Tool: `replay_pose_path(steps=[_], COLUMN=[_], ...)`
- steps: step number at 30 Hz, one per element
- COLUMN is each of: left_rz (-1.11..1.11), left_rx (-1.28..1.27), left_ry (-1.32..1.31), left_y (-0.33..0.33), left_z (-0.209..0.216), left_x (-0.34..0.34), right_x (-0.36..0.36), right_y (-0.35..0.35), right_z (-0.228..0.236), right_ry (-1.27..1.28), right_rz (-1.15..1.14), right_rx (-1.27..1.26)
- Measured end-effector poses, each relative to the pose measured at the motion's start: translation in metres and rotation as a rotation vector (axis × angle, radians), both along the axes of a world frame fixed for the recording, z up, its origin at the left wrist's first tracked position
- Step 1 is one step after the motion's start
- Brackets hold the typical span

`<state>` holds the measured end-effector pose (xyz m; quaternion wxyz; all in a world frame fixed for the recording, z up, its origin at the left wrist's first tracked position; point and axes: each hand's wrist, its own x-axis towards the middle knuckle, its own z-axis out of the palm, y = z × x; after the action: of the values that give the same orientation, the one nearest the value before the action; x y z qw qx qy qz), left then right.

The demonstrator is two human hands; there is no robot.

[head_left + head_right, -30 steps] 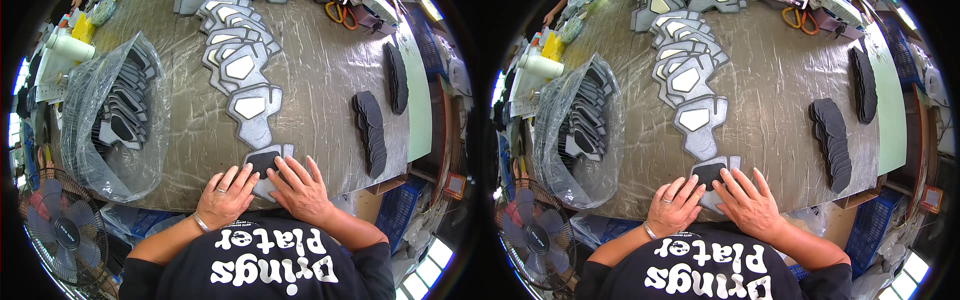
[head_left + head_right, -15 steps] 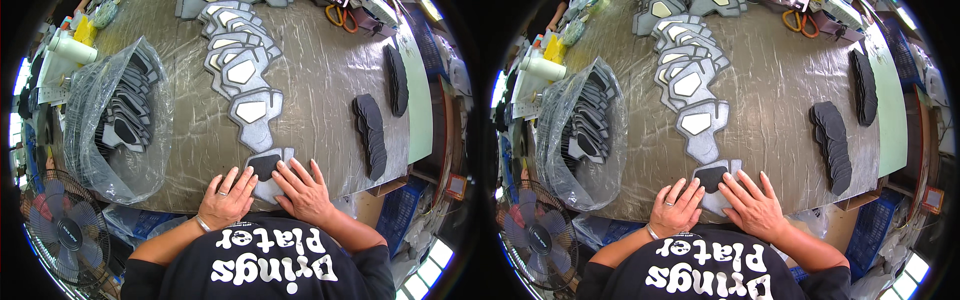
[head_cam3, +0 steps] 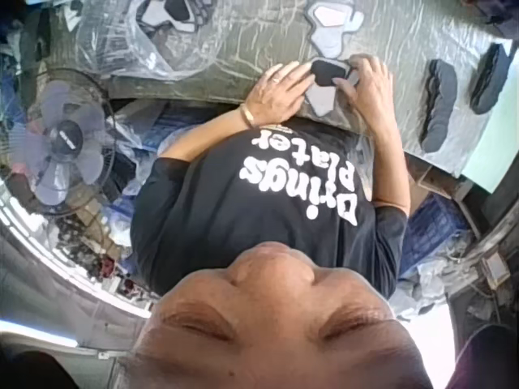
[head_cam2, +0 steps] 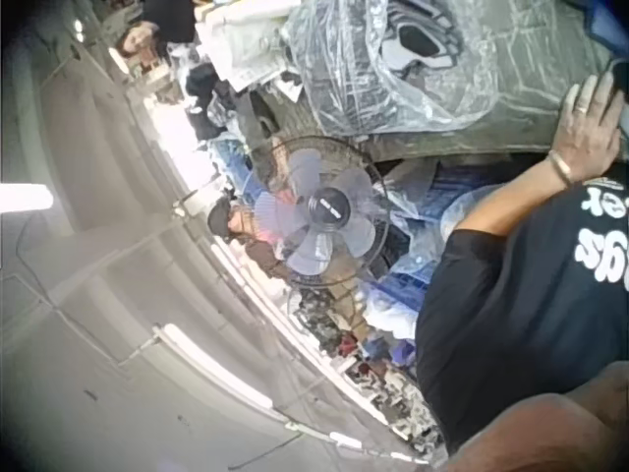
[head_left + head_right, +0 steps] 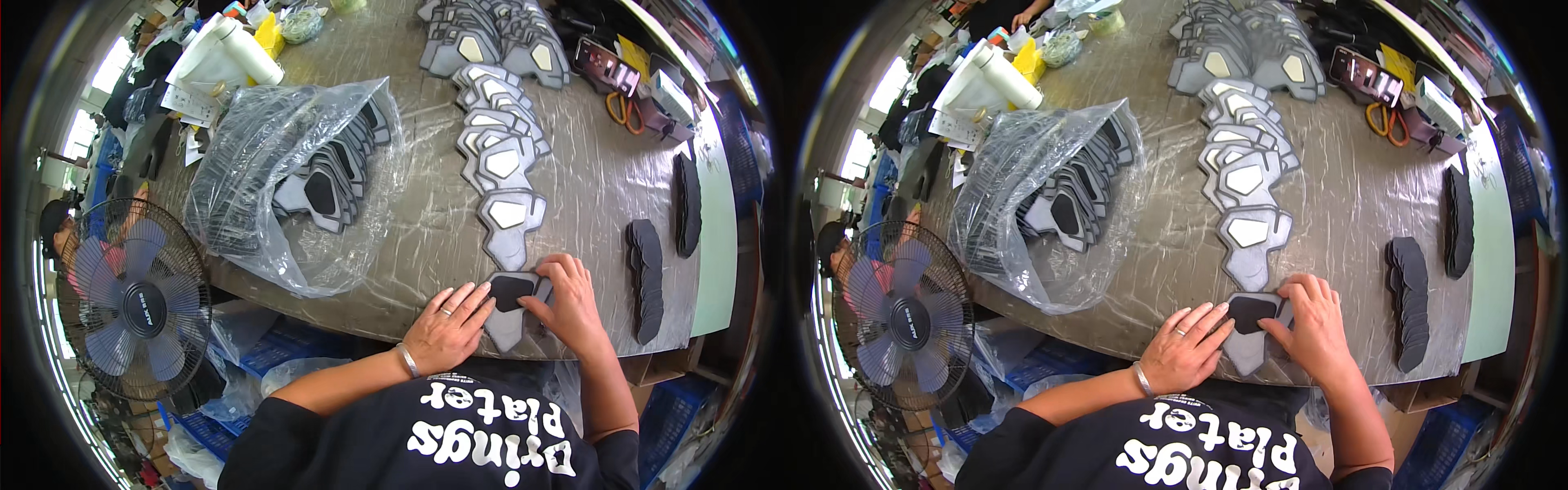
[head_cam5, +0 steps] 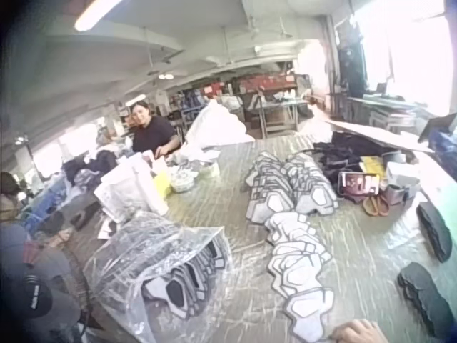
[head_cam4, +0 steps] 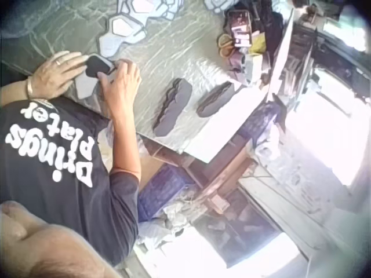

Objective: The person attaches black adhesive patches onto padded cutouts by hand, presses them down, and places assembled pieces into a plastic bag.

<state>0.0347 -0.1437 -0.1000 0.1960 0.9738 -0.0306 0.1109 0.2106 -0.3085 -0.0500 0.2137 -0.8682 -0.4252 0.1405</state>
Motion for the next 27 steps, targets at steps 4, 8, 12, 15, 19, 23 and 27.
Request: replay_pose_path(steps=[4,8,12,15,19,23,27], left_rz=[0.060,0.247,0.480,0.609,0.704,0.441,0.258], left_rx=[-0.414,-1.055,-1.186,-0.930,-0.277,-0.157,-0.218], left_ry=[-0.063,0.056,-0.044,-0.158,-0.079,-0.189,-0.100], left_y=[0.009,0.014,0.058,0.111,0.109,0.079,0.057], left_z=[0.003,0.005,0.009,-0.011,0.018,0.023,0.019], left_x=[0.000,0.009,0.012,-0.005,0.007,0.023,0.051], right_x=[0.012,-0.008,-0.002,0.024,0.058,0.067,0.066], right_y=[0.001,0.012,0.021,0.040,0.055,0.055,0.053], right_z=[-0.003,-0.013,-0.019,-0.025,-0.032,-0.026,-0.033], right_ry=[0.607,0.809,0.515,-0.063,-0.154,-0.169,-0.165], right_rz=[-0.131,-0.126,-0.108,-0.125,0.013,0.051,0.072], right_rx=[0.135,0.441,0.395,0.344,0.218,0.141,0.176])
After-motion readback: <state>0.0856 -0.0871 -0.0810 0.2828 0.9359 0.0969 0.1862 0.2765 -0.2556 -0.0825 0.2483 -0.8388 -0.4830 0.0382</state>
